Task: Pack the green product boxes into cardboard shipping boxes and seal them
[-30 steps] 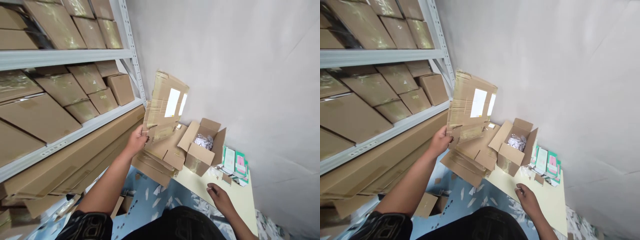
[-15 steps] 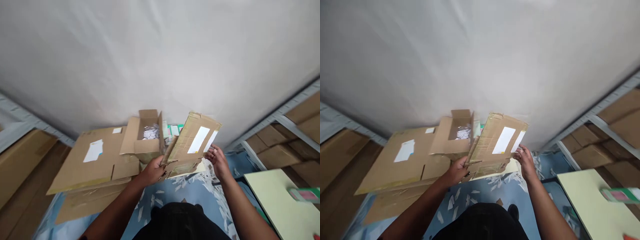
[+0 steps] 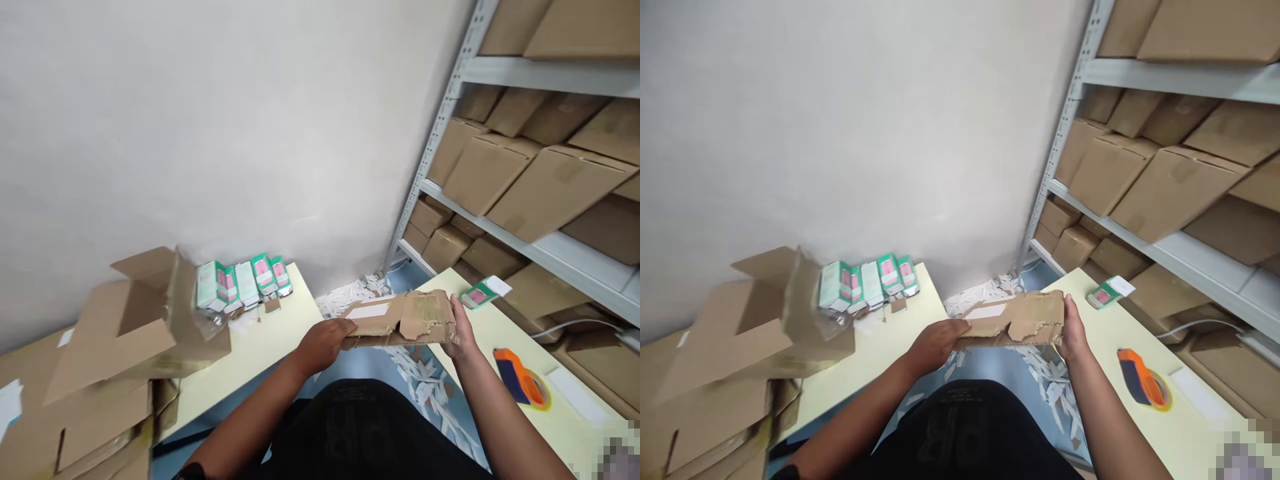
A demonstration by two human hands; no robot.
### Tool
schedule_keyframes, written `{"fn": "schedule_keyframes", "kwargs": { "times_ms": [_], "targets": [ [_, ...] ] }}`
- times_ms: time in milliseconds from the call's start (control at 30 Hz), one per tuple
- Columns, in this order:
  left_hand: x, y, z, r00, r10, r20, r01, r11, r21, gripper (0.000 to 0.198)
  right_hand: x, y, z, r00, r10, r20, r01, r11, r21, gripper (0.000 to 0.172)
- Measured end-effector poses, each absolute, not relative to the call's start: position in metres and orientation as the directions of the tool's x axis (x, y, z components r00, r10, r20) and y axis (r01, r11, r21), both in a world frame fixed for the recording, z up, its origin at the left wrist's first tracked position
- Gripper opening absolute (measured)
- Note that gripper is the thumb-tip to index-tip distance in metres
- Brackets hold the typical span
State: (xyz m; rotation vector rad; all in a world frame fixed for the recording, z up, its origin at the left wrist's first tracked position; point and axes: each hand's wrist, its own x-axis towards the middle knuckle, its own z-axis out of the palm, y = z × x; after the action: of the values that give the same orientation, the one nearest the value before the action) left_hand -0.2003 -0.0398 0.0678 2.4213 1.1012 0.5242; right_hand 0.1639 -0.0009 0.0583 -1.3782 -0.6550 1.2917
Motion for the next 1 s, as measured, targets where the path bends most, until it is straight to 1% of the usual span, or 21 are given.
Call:
{"fn": "schedule_keyframes", "kwargs": {
  "times_ms": [100,167,267,333,400,467,533,633,767,900,1000],
  "targets": [
    [-0.153,-0.014,0.054,0.685,0.679,0.264,0.508,-0.705,0.495,0.049,0.222,-0.006,0.059,0.226,0.868,-0.442,-0.232,-0.393,-0.890,0.059],
    [-0.129,0.002,0.045,0.705,0.632,0.321,0.441,-0.746,0.499,0.049,0.251,-0.012,0.051,0.220,0.838,-0.500,-0.223,-0.456,-0.862,0.054],
    [-0.098,0.032,0.035,0.702,0.627,0.338,0.380,-0.731,0.566,0.046,0.275,-0.022,0.036,0.257,0.797,-0.547,-0.278,-0.481,-0.832,0.052],
    [-0.077,0.055,0.032,0.687,0.669,0.283,0.376,-0.661,0.649,0.044,0.278,-0.024,0.026,0.335,0.762,-0.554,-0.301,-0.471,-0.829,0.057],
    [-0.055,0.080,0.031,0.682,0.712,0.170,0.400,-0.557,0.728,0.042,0.275,-0.023,0.017,0.475,0.696,-0.539,-0.277,-0.463,-0.842,0.072],
    [-0.031,0.106,0.031,0.696,0.716,0.047,0.431,-0.470,0.770,0.041,0.268,-0.019,0.009,0.620,0.608,-0.496,-0.233,-0.461,-0.856,0.085],
    [-0.008,0.132,0.030,0.735,0.677,-0.028,0.435,-0.440,0.785,0.041,0.260,-0.016,-0.001,0.700,0.561,-0.442,-0.184,-0.456,-0.871,0.085],
    [0.025,0.169,0.027,0.789,0.612,-0.043,0.394,-0.452,0.800,0.041,0.242,-0.011,-0.013,0.724,0.587,-0.363,-0.079,-0.452,-0.888,0.079],
    [0.068,0.212,0.028,0.824,0.563,-0.061,0.375,-0.461,0.804,0.037,0.224,0.009,-0.016,0.784,0.553,-0.284,0.009,-0.467,-0.884,0.084],
    [0.108,0.235,0.035,0.838,0.506,-0.203,0.461,-0.459,0.760,0.033,0.242,0.030,-0.006,0.796,0.575,-0.188,0.084,-0.413,-0.907,0.085],
    [0.130,0.238,0.040,0.847,0.447,-0.287,0.495,-0.467,0.732,0.030,0.272,0.032,-0.002,0.814,0.549,-0.190,0.141,-0.504,-0.852,0.095]
  ]
}}
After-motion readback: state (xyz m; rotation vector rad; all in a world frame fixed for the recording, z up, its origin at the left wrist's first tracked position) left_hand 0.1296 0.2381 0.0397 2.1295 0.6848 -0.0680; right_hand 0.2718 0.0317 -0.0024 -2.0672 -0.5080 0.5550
